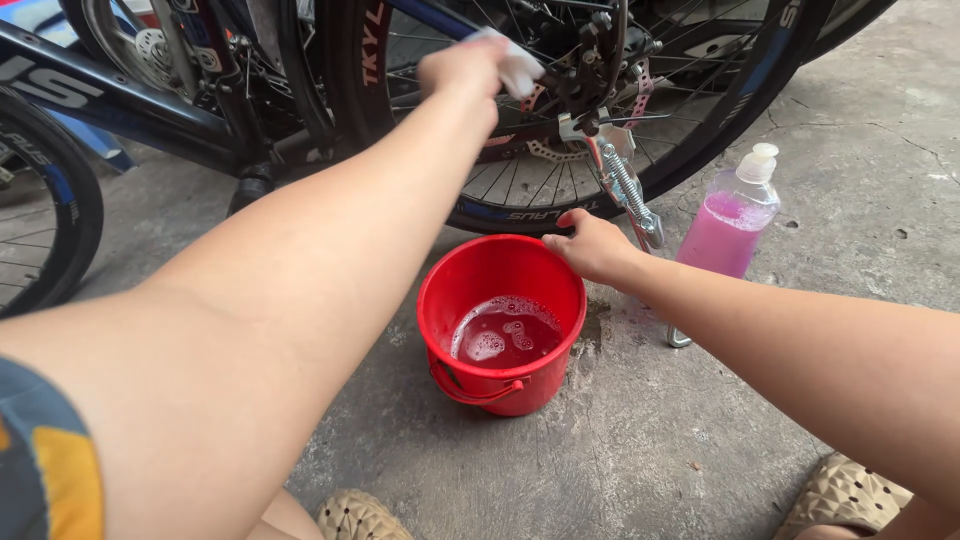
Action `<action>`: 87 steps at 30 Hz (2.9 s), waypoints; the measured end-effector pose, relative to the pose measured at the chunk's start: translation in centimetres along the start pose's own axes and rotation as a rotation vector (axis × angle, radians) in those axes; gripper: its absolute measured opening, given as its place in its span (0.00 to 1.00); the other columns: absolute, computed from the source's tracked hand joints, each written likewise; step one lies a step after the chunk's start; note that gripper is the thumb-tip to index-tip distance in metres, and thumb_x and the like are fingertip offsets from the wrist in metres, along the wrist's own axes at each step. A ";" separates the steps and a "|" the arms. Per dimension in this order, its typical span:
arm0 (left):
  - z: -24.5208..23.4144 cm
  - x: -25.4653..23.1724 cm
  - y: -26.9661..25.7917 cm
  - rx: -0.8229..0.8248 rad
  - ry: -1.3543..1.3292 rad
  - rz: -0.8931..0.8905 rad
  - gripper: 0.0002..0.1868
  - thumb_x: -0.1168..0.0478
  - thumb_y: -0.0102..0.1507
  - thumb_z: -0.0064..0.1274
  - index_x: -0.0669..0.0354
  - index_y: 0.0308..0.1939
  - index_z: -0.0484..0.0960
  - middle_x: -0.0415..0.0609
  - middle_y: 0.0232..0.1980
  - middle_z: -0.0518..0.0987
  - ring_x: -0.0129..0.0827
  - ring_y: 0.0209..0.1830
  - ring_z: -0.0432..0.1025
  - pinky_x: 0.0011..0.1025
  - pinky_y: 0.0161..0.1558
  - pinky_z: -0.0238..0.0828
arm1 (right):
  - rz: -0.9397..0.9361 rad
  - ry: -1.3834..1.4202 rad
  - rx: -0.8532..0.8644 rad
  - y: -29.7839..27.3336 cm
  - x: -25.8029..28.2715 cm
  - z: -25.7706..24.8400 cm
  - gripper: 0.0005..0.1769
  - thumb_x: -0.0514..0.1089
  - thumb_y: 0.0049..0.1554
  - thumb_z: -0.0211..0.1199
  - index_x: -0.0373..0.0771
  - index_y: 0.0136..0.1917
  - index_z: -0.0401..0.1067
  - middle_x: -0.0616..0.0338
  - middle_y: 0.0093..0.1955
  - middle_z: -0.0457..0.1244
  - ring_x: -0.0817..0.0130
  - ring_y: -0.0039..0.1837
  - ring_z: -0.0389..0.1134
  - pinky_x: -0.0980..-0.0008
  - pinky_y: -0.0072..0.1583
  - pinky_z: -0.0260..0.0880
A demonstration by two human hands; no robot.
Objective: The person is cleaning a bicycle using a wet cloth and soapy water from a bucket.
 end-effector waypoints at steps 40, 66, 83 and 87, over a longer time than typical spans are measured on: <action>14.3 8.9 -8.2 0.490 0.811 0.830 0.06 0.68 0.53 0.60 0.53 0.26 0.90 0.53 0.35 0.85 0.44 0.36 0.81 0.36 0.42 0.78 | 0.217 0.602 -0.003 2.8 -9.5 -5.6 0.13 0.44 0.59 0.59 0.40 0.56 0.76 0.57 0.49 0.69 0.65 0.48 0.72 0.62 0.50 0.75; 15.9 24.2 -6.6 0.710 0.276 -0.235 0.15 0.62 0.65 0.48 0.55 0.56 0.78 0.45 0.51 0.81 0.32 0.53 0.74 0.40 0.57 0.67 | 0.401 0.578 -0.313 1.5 -13.7 -8.1 0.16 0.33 0.58 0.55 0.41 0.56 0.78 0.55 0.48 0.69 0.67 0.46 0.70 0.65 0.45 0.72; 12.0 20.2 -5.4 0.504 0.157 -0.359 0.19 0.56 0.66 0.40 0.62 0.54 0.78 0.54 0.50 0.82 0.42 0.49 0.79 0.47 0.58 0.71 | 0.393 0.605 -0.292 1.7 -13.9 -7.9 0.15 0.33 0.57 0.54 0.40 0.55 0.76 0.56 0.48 0.68 0.68 0.47 0.68 0.65 0.45 0.71; 9.1 16.6 -3.2 0.121 0.232 -0.082 0.15 0.58 0.62 0.53 0.66 0.46 0.85 0.56 0.48 0.84 0.41 0.46 0.81 0.36 0.46 0.76 | 0.371 0.603 -0.288 1.9 -13.9 -7.7 0.13 0.34 0.57 0.57 0.40 0.54 0.76 0.56 0.48 0.68 0.67 0.47 0.68 0.65 0.45 0.71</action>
Point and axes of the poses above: each hand's wrist, its own y-axis towards the middle knuckle, its own z-axis out of the palm, x = y × z, the point moved 10 cm from there along y, towards the middle knuckle
